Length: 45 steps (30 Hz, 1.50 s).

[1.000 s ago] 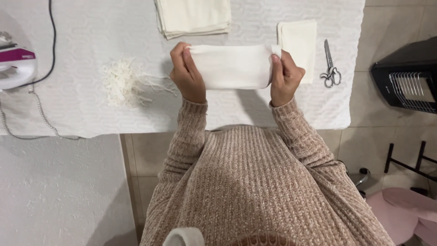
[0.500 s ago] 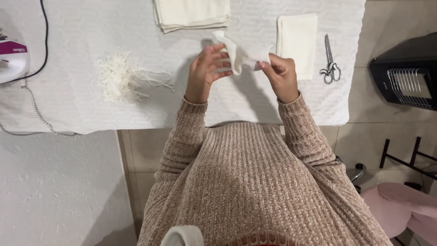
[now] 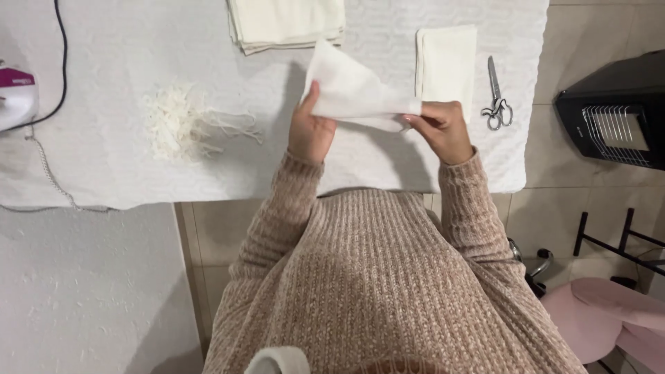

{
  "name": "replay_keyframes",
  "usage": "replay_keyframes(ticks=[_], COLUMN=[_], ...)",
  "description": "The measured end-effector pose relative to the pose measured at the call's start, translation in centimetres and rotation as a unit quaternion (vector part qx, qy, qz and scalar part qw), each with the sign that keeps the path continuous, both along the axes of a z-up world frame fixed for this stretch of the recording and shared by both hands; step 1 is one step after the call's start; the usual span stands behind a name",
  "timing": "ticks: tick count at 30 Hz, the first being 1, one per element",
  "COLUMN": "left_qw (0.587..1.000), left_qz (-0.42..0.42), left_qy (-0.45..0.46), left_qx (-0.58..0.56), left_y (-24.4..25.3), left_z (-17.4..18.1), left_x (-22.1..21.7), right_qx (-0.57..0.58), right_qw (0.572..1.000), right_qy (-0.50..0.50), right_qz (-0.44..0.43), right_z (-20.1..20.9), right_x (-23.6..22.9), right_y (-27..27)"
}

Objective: Folding and stacking white cloth pieces on a padded table.

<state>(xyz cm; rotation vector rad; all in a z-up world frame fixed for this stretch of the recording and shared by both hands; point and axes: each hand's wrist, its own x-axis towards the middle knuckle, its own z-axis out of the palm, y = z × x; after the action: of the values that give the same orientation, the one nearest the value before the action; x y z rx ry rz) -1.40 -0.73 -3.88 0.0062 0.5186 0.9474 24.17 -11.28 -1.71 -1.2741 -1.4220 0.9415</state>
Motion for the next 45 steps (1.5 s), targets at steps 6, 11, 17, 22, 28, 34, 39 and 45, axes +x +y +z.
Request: replay_keyframes(ticks=[6,11,17,22,28,34,39,45], left_qw=[0.914,0.72,0.496,0.438,0.405,0.336,0.412,0.21], left_qz=[-0.148,-0.173,-0.162,-0.107,-0.106,-0.14,-0.138,-0.437], left_qy=[0.368,0.608,0.761,0.775,0.799,0.819,0.746,0.64], left_qx=[0.084,0.287,0.386,0.442,0.432,0.443,0.504,0.596], left_y=[-4.7,-3.9,-2.2,-0.9,-1.1,-1.4,-1.7,-4.4], left_z=[-14.7,-11.0,-7.9,-6.7,-6.5,-8.4,-0.4,-2.6], left_x=[-6.0,-4.8,-2.7,-2.2,-3.4,-4.0,0.4,2.3], right_qx=[-0.159,-0.29,-0.296,-0.397,-0.29,-0.239,-0.264,-0.093], right_qw=[0.985,0.948,0.941,0.905,0.936,0.939,0.934,0.948], right_qy=[-0.057,0.074,0.011,0.059,-0.011,-0.056,-0.045,-0.203], right_qz=[0.017,-0.112,-0.167,-0.14,-0.201,-0.243,-0.237,-0.226], right_z=[-5.0,-7.5,-12.9,-12.1,-8.3,-10.6,-10.7,-4.4], right_x=[0.7,-3.8,-3.7,-6.3,-8.1,-7.1,-6.9,-6.8], right_y=[-4.1,-4.4,-3.8,-2.5,-2.9,-2.6,-2.6,-0.4])
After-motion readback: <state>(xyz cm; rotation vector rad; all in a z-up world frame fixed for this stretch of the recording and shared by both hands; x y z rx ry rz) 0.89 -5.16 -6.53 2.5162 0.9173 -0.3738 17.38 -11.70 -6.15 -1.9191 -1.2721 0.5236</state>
